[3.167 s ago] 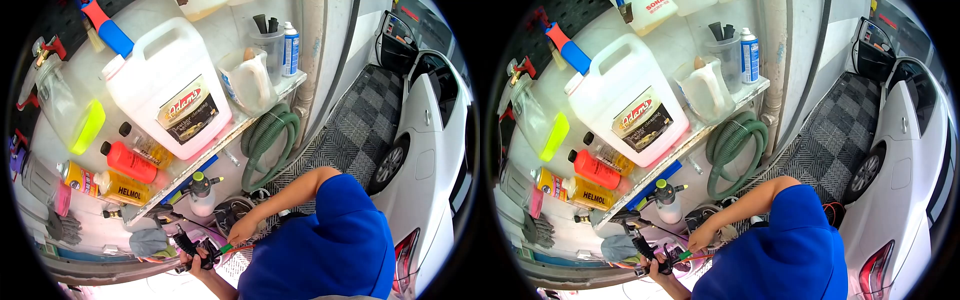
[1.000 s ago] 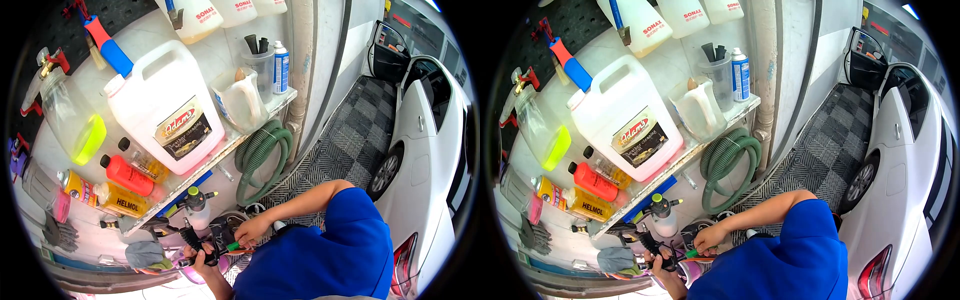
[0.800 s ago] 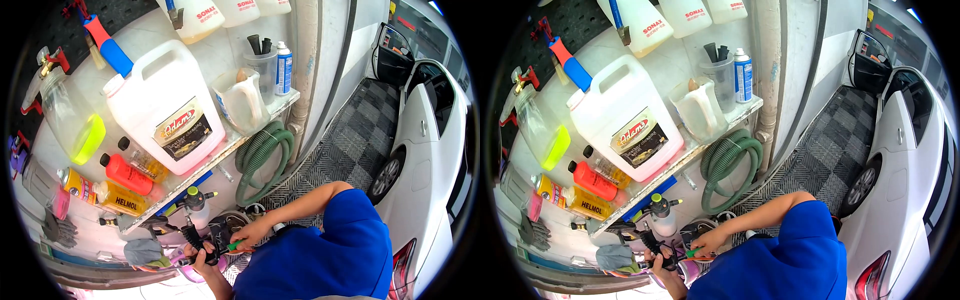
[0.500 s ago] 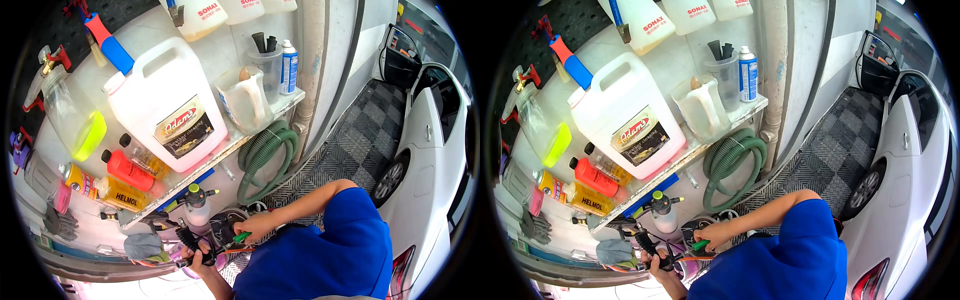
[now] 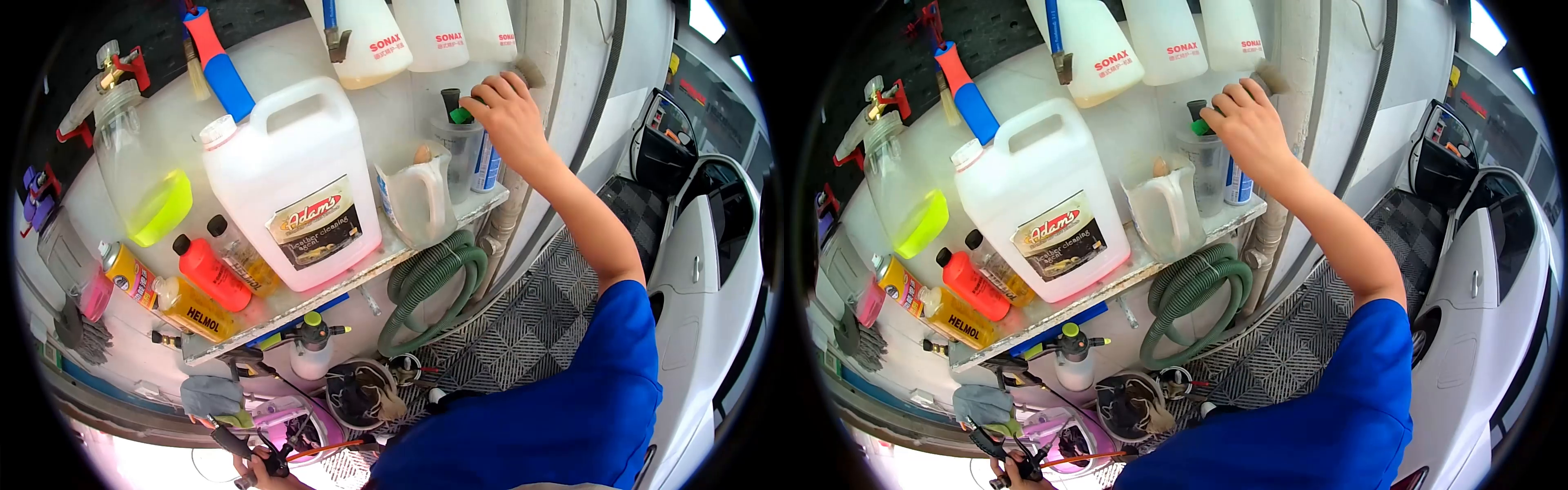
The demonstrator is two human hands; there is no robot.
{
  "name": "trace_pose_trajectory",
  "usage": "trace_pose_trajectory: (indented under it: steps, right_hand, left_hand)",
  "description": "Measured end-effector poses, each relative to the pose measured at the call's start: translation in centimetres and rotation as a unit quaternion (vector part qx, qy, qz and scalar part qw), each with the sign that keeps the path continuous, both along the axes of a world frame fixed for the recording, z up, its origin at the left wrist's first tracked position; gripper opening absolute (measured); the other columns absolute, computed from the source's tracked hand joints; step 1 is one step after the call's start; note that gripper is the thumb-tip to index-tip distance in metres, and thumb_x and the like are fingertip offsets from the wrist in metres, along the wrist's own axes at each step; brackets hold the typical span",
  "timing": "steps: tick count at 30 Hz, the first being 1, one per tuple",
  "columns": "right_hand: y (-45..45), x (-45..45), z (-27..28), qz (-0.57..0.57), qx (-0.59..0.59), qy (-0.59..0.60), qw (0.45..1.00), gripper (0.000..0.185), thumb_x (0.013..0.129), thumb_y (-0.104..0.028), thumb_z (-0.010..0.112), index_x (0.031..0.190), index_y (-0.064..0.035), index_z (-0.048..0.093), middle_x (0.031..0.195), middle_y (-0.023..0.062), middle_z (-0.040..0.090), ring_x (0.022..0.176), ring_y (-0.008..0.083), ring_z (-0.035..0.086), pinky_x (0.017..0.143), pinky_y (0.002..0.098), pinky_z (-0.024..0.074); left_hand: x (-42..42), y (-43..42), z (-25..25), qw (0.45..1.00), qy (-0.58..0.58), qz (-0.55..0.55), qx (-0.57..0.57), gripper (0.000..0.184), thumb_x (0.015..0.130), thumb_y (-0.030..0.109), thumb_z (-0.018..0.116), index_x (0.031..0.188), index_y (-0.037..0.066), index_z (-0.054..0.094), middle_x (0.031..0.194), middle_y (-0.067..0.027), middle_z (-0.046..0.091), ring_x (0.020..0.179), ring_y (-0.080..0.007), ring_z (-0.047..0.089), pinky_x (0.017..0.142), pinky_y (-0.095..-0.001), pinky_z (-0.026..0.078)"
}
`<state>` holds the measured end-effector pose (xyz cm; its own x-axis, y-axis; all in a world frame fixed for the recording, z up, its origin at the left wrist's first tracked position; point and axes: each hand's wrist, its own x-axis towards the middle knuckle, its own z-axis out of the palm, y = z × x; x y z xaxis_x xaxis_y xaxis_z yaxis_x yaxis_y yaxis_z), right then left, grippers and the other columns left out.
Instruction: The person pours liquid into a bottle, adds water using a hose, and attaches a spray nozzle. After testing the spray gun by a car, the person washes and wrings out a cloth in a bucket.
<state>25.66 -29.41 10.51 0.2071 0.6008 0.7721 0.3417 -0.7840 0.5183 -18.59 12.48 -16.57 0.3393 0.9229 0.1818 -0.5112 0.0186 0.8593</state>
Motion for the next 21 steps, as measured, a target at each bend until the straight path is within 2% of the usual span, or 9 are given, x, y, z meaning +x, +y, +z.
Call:
trace_pose_trajectory:
  steps: [2,4,5,6,9,11,14,17,21]
  right_hand:
    - [0.9,1.4,0.1,-0.009,-0.025,-0.01,1.0,0.026,0.072,-0.006,0.059,0.096,-0.0091,0.068,0.097,0.0033,0.061,0.104,0.0218,0.054,0.1,0.0364,0.0377]
    - [1.4,2.4,-0.1,-0.076,-0.083,-0.01,0.994,0.014,0.072,-0.008,0.06,0.084,-0.009,0.066,0.09,0.0036,0.06,0.104,0.02,0.052,0.1,0.0333,0.0364]
    - [1.5,2.5,-0.1,-0.074,-0.097,0.014,0.992,0.015,0.072,-0.008,0.06,0.085,-0.0085,0.067,0.091,0.0041,0.059,0.106,0.0204,0.052,0.1,0.0333,0.0365]
    - [1.7,2.5,0.1,-0.061,-0.111,0.035,0.991,0.016,0.072,-0.008,0.059,0.086,-0.008,0.068,0.092,0.0046,0.059,0.107,0.0208,0.051,0.099,0.0332,0.0366]
    - [2.5,2.4,0.6,0.032,-0.129,0.04,0.99,0.024,0.074,-0.006,0.057,0.094,-0.0043,0.069,0.101,0.0079,0.058,0.111,0.0237,0.052,0.113,0.0408,0.0309]
    - [2.6,2.4,0.2,0.071,-0.053,0.066,0.994,0.024,0.075,-0.001,0.057,0.097,0.0028,0.064,0.111,0.0111,0.058,0.119,0.0302,0.051,0.111,0.0446,0.0347]
    - [0.8,4.3,-1.0,0.086,-0.066,0.07,0.992,0.029,0.083,0.003,0.051,0.111,0.0023,0.059,0.128,0.0127,0.055,0.132,0.0349,0.042,0.109,0.0441,0.0358]
    - [-2.0,7.1,-4.4,0.201,-0.029,-0.059,0.977,0.014,0.084,0.006,0.057,0.097,0.0005,0.061,0.113,0.014,0.062,0.113,0.0345,0.056,0.097,0.0426,0.0457]
    - [16.2,-8.1,-4.4,0.374,0.064,-0.079,0.922,0.012,0.086,0.005,0.056,0.095,-0.0013,0.059,0.107,0.0162,0.063,0.107,0.037,0.058,0.094,0.0461,0.0471]
  left_hand:
    - [-0.2,-0.1,0.1,0.998,-0.008,0.058,-0.004,0.04,0.079,0.0,0.062,0.118,0.001,0.054,0.085,-0.0151,0.063,0.07,-0.0234,0.06,0.072,-0.0425,0.059]
    - [-0.7,-0.8,0.1,0.997,-0.043,0.061,-0.012,0.04,0.078,-0.001,0.063,0.117,-0.003,0.054,0.086,-0.017,0.065,0.071,-0.0217,0.062,0.068,-0.0377,0.06]
    - [-1.1,-1.0,0.4,0.997,-0.056,0.049,-0.021,0.038,0.079,-0.005,0.06,0.116,-0.008,0.053,0.087,-0.0177,0.067,0.065,-0.0203,0.063,0.063,-0.033,0.06]
    - [-1.5,-0.2,-0.8,0.997,-0.02,0.068,0.03,0.047,0.075,0.009,0.068,0.118,0.0,0.052,0.07,-0.0114,0.056,0.065,-0.0168,0.053,0.063,-0.0304,0.045]
    - [-3.1,0.7,-1.7,0.996,-0.047,0.059,0.035,0.044,0.075,0.007,0.068,0.116,0.0,0.052,0.074,-0.0154,0.061,0.064,-0.0198,0.057,0.064,-0.0328,0.049]
    - [-3.5,1.0,-0.6,0.995,-0.056,0.074,0.026,0.042,0.075,0.002,0.068,0.115,0.0,0.053,0.075,-0.0175,0.063,0.065,-0.0219,0.06,0.065,-0.0348,0.051]
    - [-5.1,3.2,-0.3,0.994,-0.072,0.088,-0.009,0.04,0.076,-0.007,0.065,0.115,-0.001,0.054,0.076,-0.018,0.064,0.067,-0.0234,0.062,0.066,-0.0369,0.052]
    - [-8.3,6.2,-1.4,0.993,-0.062,0.096,-0.003,0.041,0.076,-0.008,0.065,0.115,-0.001,0.055,0.078,-0.0184,0.066,0.068,-0.0244,0.065,0.067,-0.0375,0.054]
    - [-13.1,10.5,-2.2,0.988,-0.059,0.131,-0.058,0.042,0.076,-0.009,0.063,0.115,-0.001,0.054,0.08,-0.0173,0.067,0.068,-0.0227,0.066,0.066,-0.0354,0.055]
